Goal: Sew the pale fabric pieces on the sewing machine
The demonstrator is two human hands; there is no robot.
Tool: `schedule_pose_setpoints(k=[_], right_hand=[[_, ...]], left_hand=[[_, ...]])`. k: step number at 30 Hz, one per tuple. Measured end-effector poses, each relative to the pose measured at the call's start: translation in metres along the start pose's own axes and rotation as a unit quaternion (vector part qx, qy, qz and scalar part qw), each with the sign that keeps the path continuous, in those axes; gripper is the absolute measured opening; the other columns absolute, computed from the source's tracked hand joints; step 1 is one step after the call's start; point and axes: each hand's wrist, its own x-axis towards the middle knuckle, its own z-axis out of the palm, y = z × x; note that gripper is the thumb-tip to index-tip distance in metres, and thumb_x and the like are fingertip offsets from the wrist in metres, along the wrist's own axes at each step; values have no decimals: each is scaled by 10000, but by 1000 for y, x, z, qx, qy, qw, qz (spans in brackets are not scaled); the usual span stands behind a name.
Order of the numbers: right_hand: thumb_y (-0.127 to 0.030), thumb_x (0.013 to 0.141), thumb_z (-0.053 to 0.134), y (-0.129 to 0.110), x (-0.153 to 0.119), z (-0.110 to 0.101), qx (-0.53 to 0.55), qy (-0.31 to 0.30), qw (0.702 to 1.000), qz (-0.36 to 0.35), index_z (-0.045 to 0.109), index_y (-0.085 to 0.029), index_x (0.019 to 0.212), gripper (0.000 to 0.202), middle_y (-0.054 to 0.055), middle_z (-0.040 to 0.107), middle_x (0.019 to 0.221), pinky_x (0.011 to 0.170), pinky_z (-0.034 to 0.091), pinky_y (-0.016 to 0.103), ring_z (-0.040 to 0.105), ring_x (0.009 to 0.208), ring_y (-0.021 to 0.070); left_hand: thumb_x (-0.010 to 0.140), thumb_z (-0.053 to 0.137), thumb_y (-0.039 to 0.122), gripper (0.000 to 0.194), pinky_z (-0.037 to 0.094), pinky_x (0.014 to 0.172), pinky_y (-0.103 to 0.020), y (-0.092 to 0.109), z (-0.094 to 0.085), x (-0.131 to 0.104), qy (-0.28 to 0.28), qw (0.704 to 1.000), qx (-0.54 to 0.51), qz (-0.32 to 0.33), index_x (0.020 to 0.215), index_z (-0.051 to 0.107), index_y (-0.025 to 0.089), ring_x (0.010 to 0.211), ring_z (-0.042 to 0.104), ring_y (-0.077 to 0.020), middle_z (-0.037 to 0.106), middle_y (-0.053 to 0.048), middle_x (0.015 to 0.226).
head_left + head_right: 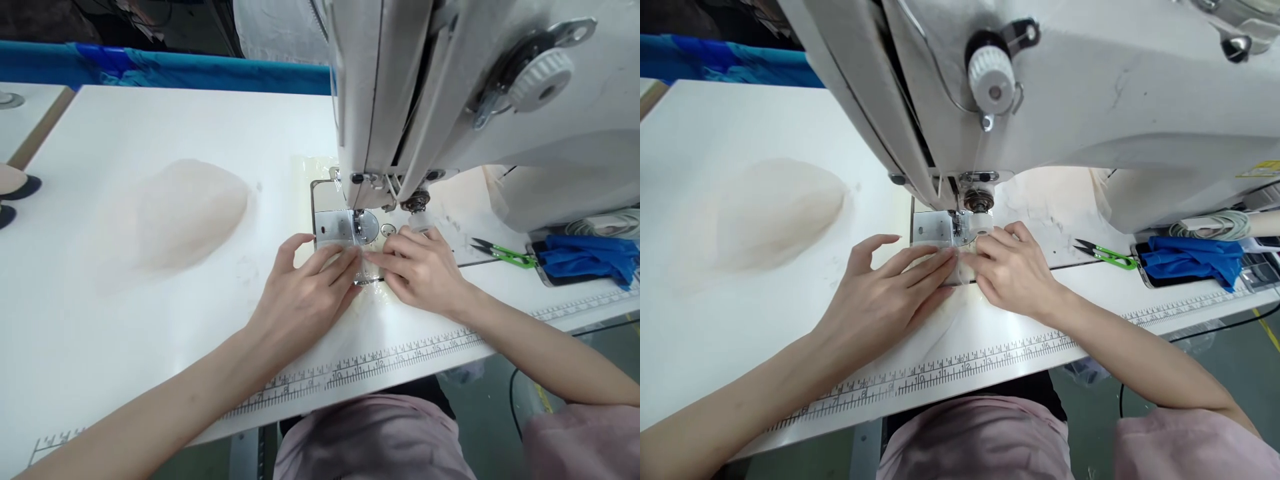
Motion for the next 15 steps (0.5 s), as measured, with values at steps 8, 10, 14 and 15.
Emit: schedule_pose_setpoints(k=[8, 10, 14, 15], right_hand=[[-91, 885, 454, -4, 1, -2, -63, -1, 997, -41, 687, -149, 1000, 266, 34, 667, 827, 699, 311, 348, 502, 805, 176], [-84, 872, 456, -4, 2, -3, -61, -1, 997, -37, 687, -139, 985, 263, 46, 677, 876, 699, 319, 350, 507, 825, 181], [-78, 857, 447, -5, 3, -3, -57, -19, 998, -33, 668, -144, 1039, 294, 59, 684, 1086, 712, 332, 354, 520, 922, 199], [-80, 860, 442, -5, 3, -3, -57, -23, 998, -33, 665, -145, 1048, 298, 58, 679, 1125, 720, 334, 355, 522, 943, 200]], left_hand=[[937, 509, 233, 390, 262, 1101, -602, -9, 5, -1, -18, 999, -34, -2, 1324, 483, 195, 1177, 594, -283, 639, -108, 1250], [926, 533, 256, 397, 233, 1113, -640, -9, 5, 0, -32, 997, -70, -29, 1320, 496, 221, 1199, 576, -306, 626, -95, 1270], [922, 533, 272, 354, 199, 1123, -675, -10, 4, 2, -45, 993, -98, -49, 1272, 547, 218, 1206, 565, -330, 619, -87, 1281], [928, 521, 272, 353, 200, 1128, -667, -10, 4, 2, -48, 994, -87, -46, 1276, 541, 217, 1212, 563, -321, 620, -84, 1279]])
